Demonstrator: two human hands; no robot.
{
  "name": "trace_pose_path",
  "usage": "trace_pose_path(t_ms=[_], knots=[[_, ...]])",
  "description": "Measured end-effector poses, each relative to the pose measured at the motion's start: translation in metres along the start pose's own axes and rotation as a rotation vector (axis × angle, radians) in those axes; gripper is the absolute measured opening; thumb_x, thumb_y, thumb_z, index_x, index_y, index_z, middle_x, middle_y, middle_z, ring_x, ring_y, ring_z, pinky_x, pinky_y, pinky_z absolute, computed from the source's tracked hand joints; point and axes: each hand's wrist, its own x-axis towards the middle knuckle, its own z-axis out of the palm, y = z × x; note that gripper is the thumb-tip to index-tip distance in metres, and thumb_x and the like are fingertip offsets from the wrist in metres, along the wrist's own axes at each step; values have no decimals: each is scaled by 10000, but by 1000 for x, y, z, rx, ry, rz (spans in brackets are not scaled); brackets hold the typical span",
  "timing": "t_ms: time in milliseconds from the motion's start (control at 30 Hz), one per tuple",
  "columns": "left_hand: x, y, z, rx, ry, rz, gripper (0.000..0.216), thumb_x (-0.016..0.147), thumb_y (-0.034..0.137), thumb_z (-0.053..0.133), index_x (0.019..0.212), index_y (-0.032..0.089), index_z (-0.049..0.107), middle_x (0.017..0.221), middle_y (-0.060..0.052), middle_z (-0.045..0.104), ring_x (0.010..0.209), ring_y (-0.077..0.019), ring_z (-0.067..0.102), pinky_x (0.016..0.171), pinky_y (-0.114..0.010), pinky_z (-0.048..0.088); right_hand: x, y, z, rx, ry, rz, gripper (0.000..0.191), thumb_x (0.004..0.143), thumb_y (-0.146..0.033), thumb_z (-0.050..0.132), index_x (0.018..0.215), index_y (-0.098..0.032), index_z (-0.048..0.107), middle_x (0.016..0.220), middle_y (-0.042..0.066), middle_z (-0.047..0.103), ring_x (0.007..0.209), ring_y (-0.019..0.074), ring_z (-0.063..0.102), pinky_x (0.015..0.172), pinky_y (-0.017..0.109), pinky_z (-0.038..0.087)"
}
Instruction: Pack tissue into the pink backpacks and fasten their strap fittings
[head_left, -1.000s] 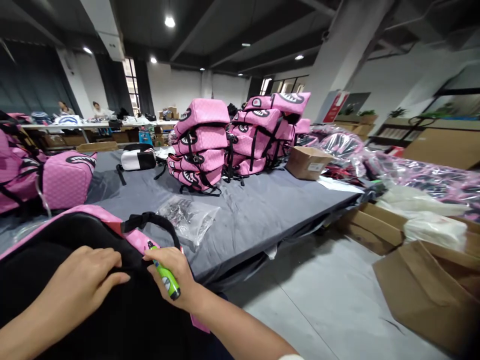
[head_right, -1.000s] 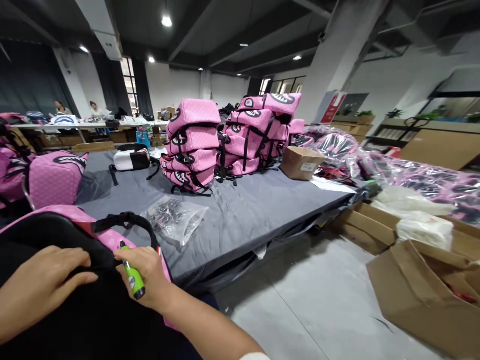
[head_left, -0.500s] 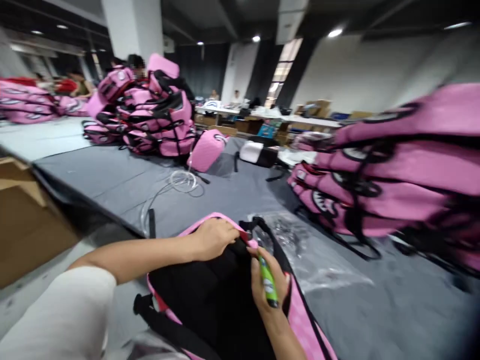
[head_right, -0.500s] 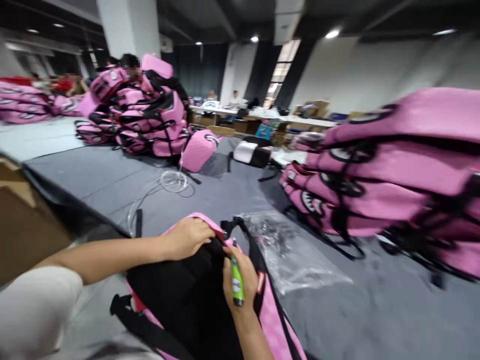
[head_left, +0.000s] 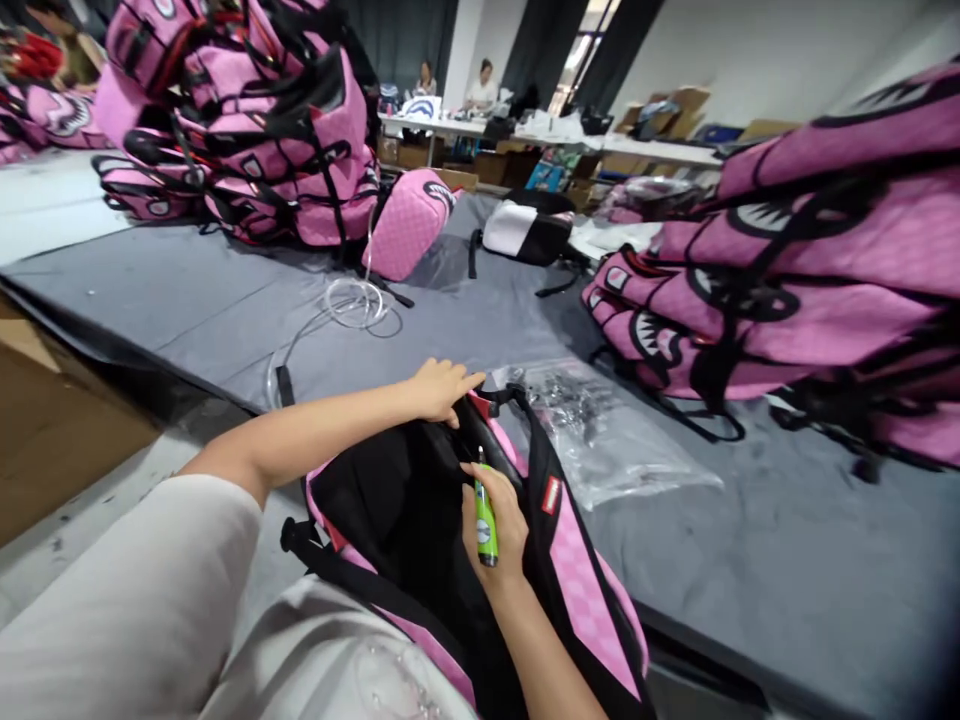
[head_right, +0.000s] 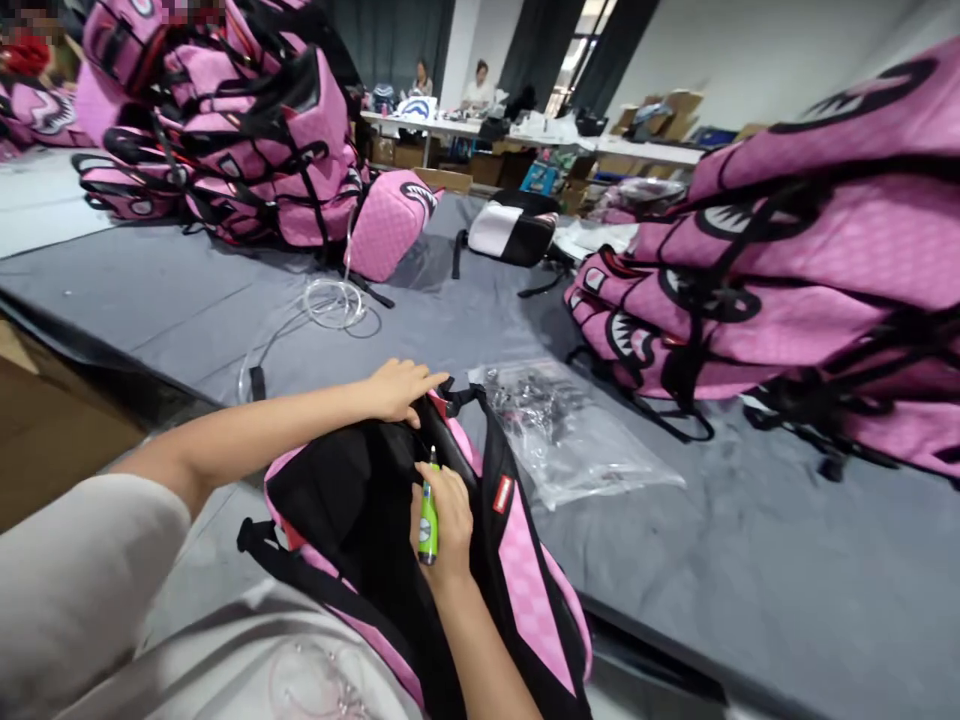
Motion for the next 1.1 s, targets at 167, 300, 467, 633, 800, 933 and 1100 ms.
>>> trace_pose_path(t_ms=[167, 300, 467, 633, 800, 933, 1100], knots=[[-13, 12, 10, 156, 205, 303, 1110, 729, 517, 767, 1559, 150, 129, 1580, -221, 278, 1460, -362, 237, 1159, -551, 161, 2, 21, -1, -2, 124, 161, 349, 916, -144, 572, 1258, -210, 545, 969, 61, 715, 901, 198, 687, 856, 390, 577], [-11, 23, 16, 252, 139, 230, 1281, 630, 559, 822, 1566, 110, 72, 1581, -250, 244, 1443, -415, 232, 1127, -585, 191, -3, 17, 3, 76, 96, 138, 328, 900, -165, 559, 1223, -220, 572, 943, 58, 686, 915, 223, 666, 872, 439, 561], [-3, 26, 20, 234, 114, 179, 1216, 678, 521, 816, 1567, 114, 92, 1403, -219, 485, 1176, -344, 495, 947, -404, 363, -4, 20, -7, 125, -23, 99, 368, 897, -204, 574, 1265, -219, 563, 1019, 79, 693, 987, 251, 659, 922, 466, 540], [-5, 27, 19, 217, 150, 199, 1062, 745, 472, 776, 1544, 84, 192, 1297, -186, 550, 1091, -321, 505, 874, -378, 353, -4, 31, -16, -13, -30, 235, 438, 942, -321, 560, 1355, -190, 494, 1099, 116, 706, 1024, 259, 679, 898, 425, 557], [-5, 27, 22, 202, 158, 140, 1028, 747, 475, 764, 1547, 144, 210, 1378, -189, 491, 1132, -347, 483, 899, -408, 341, 3, 30, -27, -119, -134, 302, 370, 930, -320, 583, 1279, -205, 548, 1057, 94, 723, 990, 248, 679, 872, 420, 551], [-5, 27, 24, 184, 153, 85, 1023, 738, 468, 767, 1548, 175, 214, 1406, -194, 463, 1130, -350, 481, 902, -415, 347, 22, 32, -33, -121, -235, 232, 289, 941, -349, 573, 1195, -219, 618, 1010, 67, 738, 938, 232, 675, 866, 406, 520], [-5, 29, 25, 180, 146, 21, 1006, 734, 475, 763, 1538, 166, 244, 1452, -211, 416, 1154, -372, 463, 889, -437, 371, 40, 32, -33, -97, -396, 214, 272, 947, -444, 553, 1038, -221, 680, 995, 53, 739, 911, 244, 680, 896, 443, 467]])
